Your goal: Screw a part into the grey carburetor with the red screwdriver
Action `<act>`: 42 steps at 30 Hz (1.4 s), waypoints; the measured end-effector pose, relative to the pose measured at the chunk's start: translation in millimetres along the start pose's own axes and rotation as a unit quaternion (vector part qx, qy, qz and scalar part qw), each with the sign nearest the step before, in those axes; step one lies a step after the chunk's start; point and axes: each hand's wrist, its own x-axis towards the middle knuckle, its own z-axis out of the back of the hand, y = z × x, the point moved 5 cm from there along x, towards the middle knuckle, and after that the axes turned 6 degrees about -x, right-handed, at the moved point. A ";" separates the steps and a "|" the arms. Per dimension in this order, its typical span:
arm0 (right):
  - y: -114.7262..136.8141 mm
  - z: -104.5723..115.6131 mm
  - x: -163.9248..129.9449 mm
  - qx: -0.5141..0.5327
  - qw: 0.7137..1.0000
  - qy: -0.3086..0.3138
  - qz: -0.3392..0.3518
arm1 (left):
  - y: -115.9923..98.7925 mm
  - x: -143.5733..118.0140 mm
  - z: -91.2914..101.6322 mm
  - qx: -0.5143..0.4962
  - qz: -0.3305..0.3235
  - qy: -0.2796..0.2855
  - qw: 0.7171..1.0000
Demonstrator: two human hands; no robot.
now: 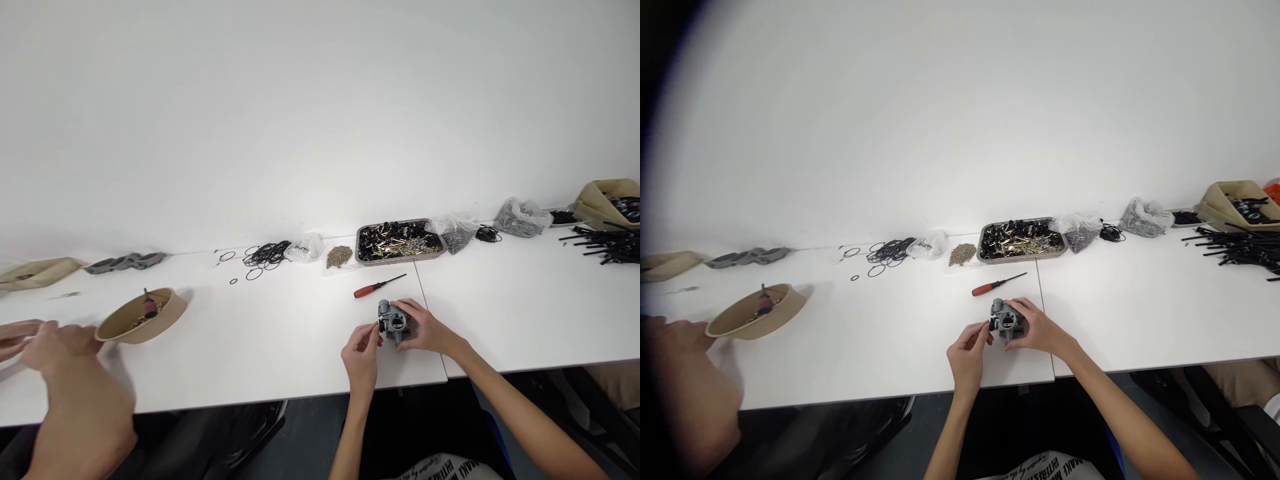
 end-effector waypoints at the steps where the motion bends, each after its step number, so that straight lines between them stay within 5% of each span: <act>1: -0.3 -0.2 0.0 0.000 1.000 0.001 0.001 | 1.2 -0.6 0.2 0.001 0.004 -0.003 1.000; 10: -2.5 -0.2 -0.5 0.001 1.000 0.004 -0.007 | -3.0 -0.7 -1.0 -0.005 -0.018 0.022 1.000; 20: -1.5 -0.8 -0.4 -0.006 1.000 0.012 -0.021 | -8.6 -5.9 -1.3 0.149 -0.070 0.044 0.985; 31: -1.2 -0.6 -1.5 0.005 1.000 0.007 -0.012 | -1.6 4.0 3.4 0.003 0.082 0.096 0.992; 42: -0.9 0.0 -1.2 0.010 1.000 0.010 -0.017 | -2.0 4.8 3.7 -0.043 0.055 0.059 0.996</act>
